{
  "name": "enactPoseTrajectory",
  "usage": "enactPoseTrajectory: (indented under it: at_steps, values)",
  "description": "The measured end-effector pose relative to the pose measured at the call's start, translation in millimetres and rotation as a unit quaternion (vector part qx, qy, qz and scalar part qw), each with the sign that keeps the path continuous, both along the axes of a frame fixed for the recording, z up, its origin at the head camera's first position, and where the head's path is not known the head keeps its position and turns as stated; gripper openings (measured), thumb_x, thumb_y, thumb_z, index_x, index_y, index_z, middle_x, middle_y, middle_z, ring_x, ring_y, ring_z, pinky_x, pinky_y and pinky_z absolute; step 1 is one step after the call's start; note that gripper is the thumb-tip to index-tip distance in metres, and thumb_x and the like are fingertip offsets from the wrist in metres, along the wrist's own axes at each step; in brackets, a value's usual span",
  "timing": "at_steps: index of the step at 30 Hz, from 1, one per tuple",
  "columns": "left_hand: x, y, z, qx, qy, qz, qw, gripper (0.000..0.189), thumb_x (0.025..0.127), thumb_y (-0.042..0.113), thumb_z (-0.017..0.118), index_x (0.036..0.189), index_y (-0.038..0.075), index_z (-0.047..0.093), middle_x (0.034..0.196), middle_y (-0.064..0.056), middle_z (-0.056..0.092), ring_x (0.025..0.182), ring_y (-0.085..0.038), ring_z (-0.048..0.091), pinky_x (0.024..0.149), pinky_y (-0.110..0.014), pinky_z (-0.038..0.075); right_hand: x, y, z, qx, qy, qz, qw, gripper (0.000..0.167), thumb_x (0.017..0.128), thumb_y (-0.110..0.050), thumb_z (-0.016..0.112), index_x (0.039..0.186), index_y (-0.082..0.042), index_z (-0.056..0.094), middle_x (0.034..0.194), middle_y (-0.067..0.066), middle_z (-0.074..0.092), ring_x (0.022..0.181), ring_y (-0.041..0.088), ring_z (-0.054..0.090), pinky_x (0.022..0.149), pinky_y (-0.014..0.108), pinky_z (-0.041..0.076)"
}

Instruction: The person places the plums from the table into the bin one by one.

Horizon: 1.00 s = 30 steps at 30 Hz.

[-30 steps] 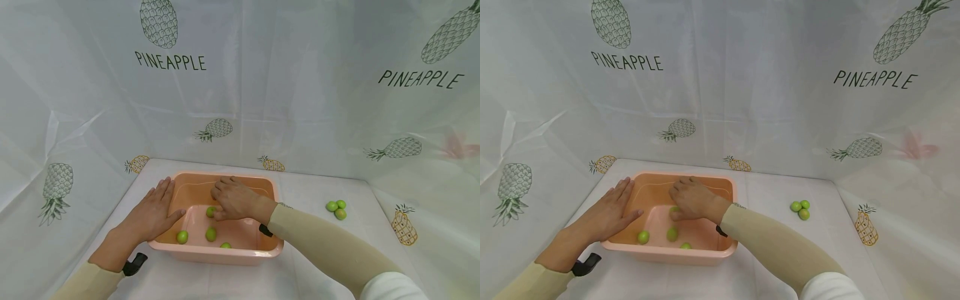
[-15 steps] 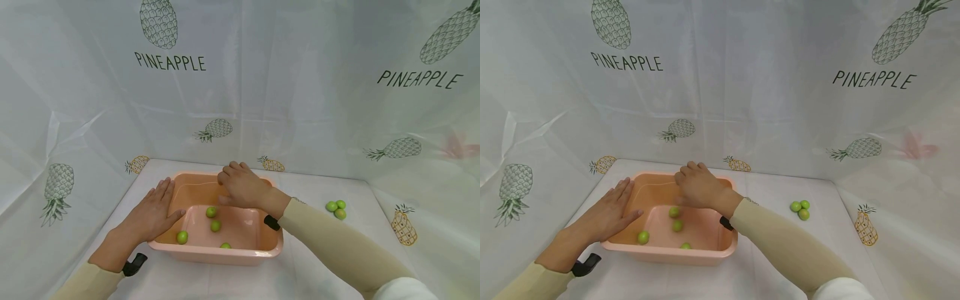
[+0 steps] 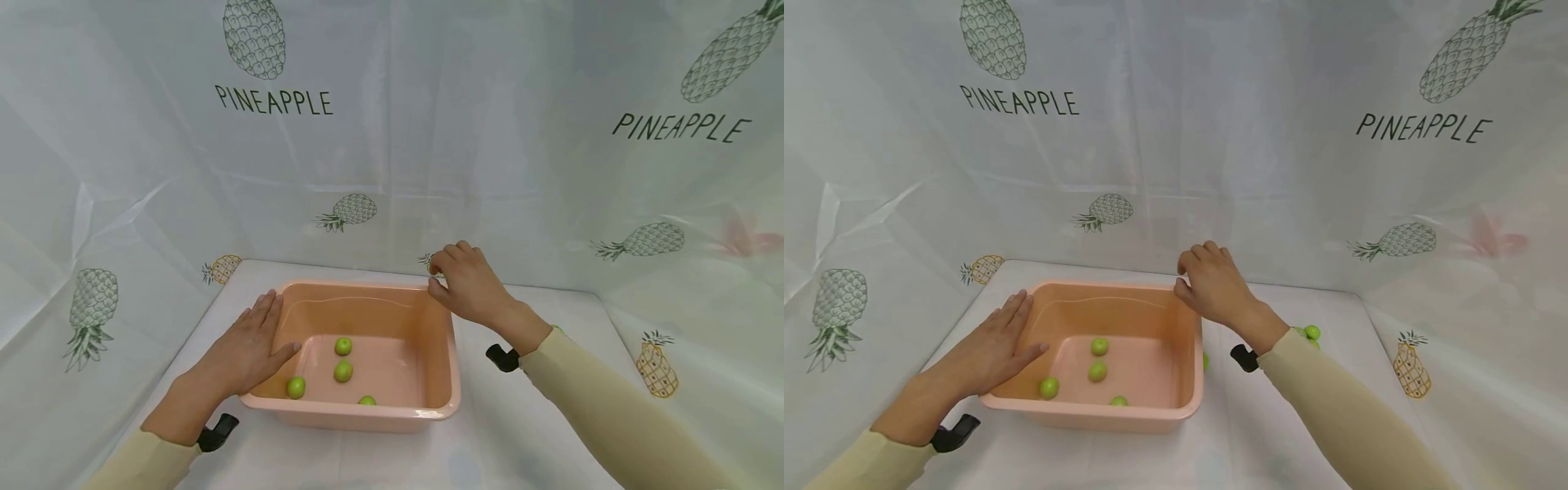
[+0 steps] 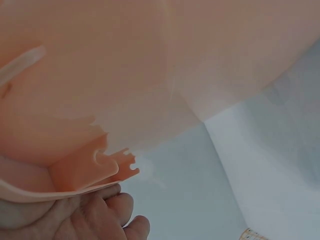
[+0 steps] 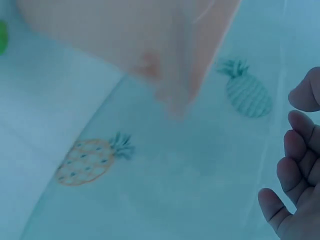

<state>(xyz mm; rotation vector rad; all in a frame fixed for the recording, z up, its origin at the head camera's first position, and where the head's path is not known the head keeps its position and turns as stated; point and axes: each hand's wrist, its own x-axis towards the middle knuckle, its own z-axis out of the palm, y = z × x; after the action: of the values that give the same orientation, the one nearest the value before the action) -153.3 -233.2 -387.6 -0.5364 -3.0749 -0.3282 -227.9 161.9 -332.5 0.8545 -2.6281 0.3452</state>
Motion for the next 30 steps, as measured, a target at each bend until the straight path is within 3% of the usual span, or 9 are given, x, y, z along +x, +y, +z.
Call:
enactPoseTrajectory:
  at_steps: [6,14,23,30]
  values:
    - [0.6,-1.2,0.4,0.004,-0.005,-0.001,1.0,0.092,0.105,0.048,0.058,0.161,-0.015,0.021,0.17,-0.035,0.018,0.157,-0.052,0.023,0.125,-0.066,0.027,6.1,37.3,-32.1,-0.014,-0.011,-0.042,0.999,0.012,0.094,-0.013,0.063,0.099,-0.005,0.069,0.094,0.005,0.065,0.09,0.027,0.053,0.08,0.043,0.044]
    - [-0.1,-2.4,-0.8,0.006,0.0,-0.006,1.0,0.092,0.105,0.047,0.059,0.16,-0.017,0.022,0.17,-0.036,0.018,0.156,-0.053,0.023,0.125,-0.066,0.026,17.1,58.1,-94.4,0.009,-0.033,-0.072,0.9968,0.025,0.092,-0.023,0.074,0.109,-0.005,0.07,0.107,0.009,0.069,0.103,0.032,0.06,0.089,0.054,0.05]
    - [0.3,1.0,2.7,0.008,-0.005,-0.001,1.0,0.092,0.105,0.045,0.06,0.16,-0.017,0.02,0.17,-0.036,0.017,0.157,-0.053,0.023,0.126,-0.066,0.026,29.8,65.3,-145.7,0.053,-0.052,-0.052,0.9959,0.051,0.089,-0.044,0.083,0.121,-0.006,0.07,0.119,0.009,0.068,0.116,0.033,0.062,0.1,0.061,0.051]
    - [1.6,0.6,1.9,0.011,-0.009,-0.001,0.9999,0.092,0.105,0.046,0.059,0.16,-0.016,0.02,0.17,-0.036,0.017,0.156,-0.053,0.023,0.125,-0.066,0.026,38.8,63.2,-168.5,0.073,-0.052,-0.021,0.9957,0.043,0.088,-0.034,0.085,0.119,-0.01,0.068,0.117,0.007,0.067,0.114,0.032,0.059,0.099,0.06,0.051]
